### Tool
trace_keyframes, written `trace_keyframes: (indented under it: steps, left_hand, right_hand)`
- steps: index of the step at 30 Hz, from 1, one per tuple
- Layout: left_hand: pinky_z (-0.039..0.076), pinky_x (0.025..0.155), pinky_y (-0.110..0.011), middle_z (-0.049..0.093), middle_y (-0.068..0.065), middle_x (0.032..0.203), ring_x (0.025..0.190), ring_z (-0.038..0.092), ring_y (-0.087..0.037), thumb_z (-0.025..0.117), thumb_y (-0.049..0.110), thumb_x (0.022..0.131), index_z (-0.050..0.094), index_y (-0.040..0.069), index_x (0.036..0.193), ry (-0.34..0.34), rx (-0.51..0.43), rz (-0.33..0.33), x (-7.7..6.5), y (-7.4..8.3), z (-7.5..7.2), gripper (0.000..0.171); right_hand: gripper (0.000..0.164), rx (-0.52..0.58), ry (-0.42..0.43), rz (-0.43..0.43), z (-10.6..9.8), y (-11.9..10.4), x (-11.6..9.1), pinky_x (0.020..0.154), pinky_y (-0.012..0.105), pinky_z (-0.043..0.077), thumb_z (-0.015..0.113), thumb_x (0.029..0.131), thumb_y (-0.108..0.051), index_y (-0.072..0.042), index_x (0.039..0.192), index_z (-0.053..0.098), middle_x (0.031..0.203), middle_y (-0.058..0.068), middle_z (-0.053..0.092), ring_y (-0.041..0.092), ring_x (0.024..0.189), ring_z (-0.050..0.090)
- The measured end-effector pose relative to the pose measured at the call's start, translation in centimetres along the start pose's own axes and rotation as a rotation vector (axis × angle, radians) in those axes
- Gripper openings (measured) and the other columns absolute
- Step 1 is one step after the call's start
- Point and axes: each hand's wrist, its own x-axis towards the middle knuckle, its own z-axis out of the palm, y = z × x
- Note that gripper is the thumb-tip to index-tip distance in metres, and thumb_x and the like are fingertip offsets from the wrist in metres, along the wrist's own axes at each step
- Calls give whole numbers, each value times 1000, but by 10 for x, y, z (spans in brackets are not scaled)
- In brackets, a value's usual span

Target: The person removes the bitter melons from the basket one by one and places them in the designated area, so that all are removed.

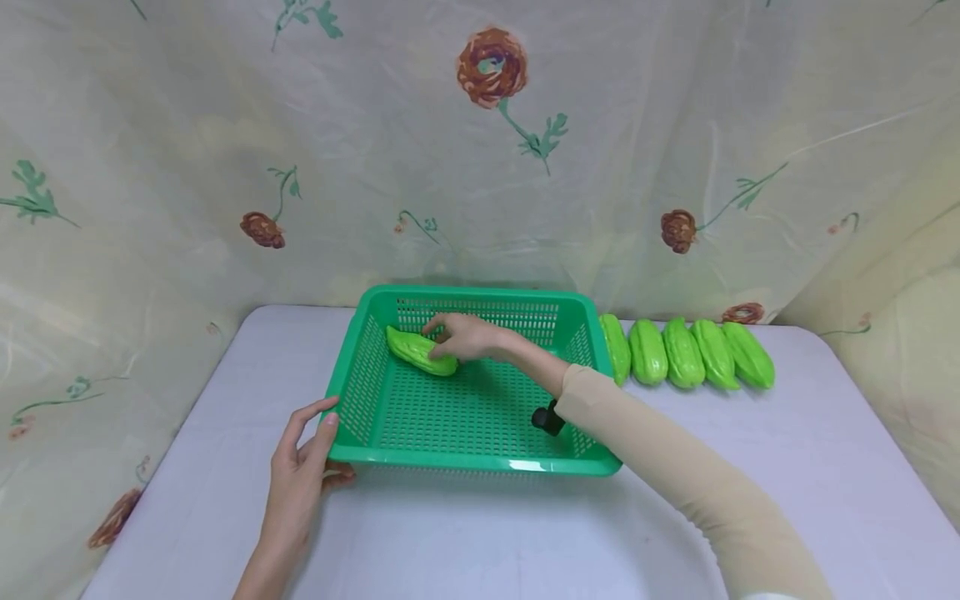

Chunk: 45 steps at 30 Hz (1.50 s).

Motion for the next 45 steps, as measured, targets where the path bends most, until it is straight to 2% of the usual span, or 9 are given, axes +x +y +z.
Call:
trace_keyframes:
  steps: [3,5,12,19,25,29,36,40,45]
  left_hand:
    - [64,72,-30,74,11,82,70,68,-13,54,52,112,54,35,150,-1,4,3,0,0,0,41]
    - [64,72,-30,74,11,82,70,68,-13,54,51,112,54,35,150,0,5,7,-1,0,1,41]
    - [64,73,-30,75,10,82,70,68,-13,54,51,112,53,36,150,-2,1,6,-1,0,1,41]
    - [64,73,-30,74,11,83,71,68,-14,54,52,112,53,36,150,-3,1,2,0,0,0,42]
    - [64,73,-30,74,11,83,71,68,-13,53,50,113,53,35,151,-2,2,5,-1,0,0,42]
    - [64,73,-30,74,11,83,71,67,-13,53,50,113,53,35,151,0,5,8,-1,0,0,41]
    - [64,73,-30,74,10,84,71,67,-14,53,50,113,53,35,151,-4,4,12,0,0,1,41]
    - [64,73,-30,75,10,85,71,67,-14,54,50,112,53,34,151,-5,-2,13,0,0,1,41]
    - [64,73,-29,75,11,85,71,67,-14,54,50,112,53,34,151,-4,-10,10,0,0,0,42]
  right_hand:
    - [58,8,-1,5,0,0,0,103,47,57,65,109,-18,-12,163,43,165,20,49,32,146,57]
    - [58,13,0,6,0,0,-1,106,47,58,66,109,-18,-12,162,44,165,20,50,32,150,54]
    - [55,22,2,-30,-2,-2,-5,102,49,58,66,109,-20,-13,160,47,163,18,53,31,143,60]
    - [52,39,3,-86,-12,-13,-19,111,53,55,63,110,-21,-15,159,48,165,18,51,31,153,51]
    - [48,155,15,-103,-25,-14,-32,120,57,49,61,111,-22,-17,158,49,160,15,54,30,150,53]
    - [47,223,44,-134,-35,-11,-41,119,58,49,61,111,-21,-17,156,51,159,11,55,29,145,57]
    - [48,244,99,-177,-52,-6,-62,115,54,53,63,110,-24,-18,157,51,166,9,47,29,150,52]
    - [49,268,121,-191,-59,-3,-73,117,57,52,63,110,-25,-16,156,51,165,9,48,30,151,51]
    - [48,287,138,-183,-65,6,-82,113,53,56,64,110,-24,-15,156,52,161,10,50,30,148,53]
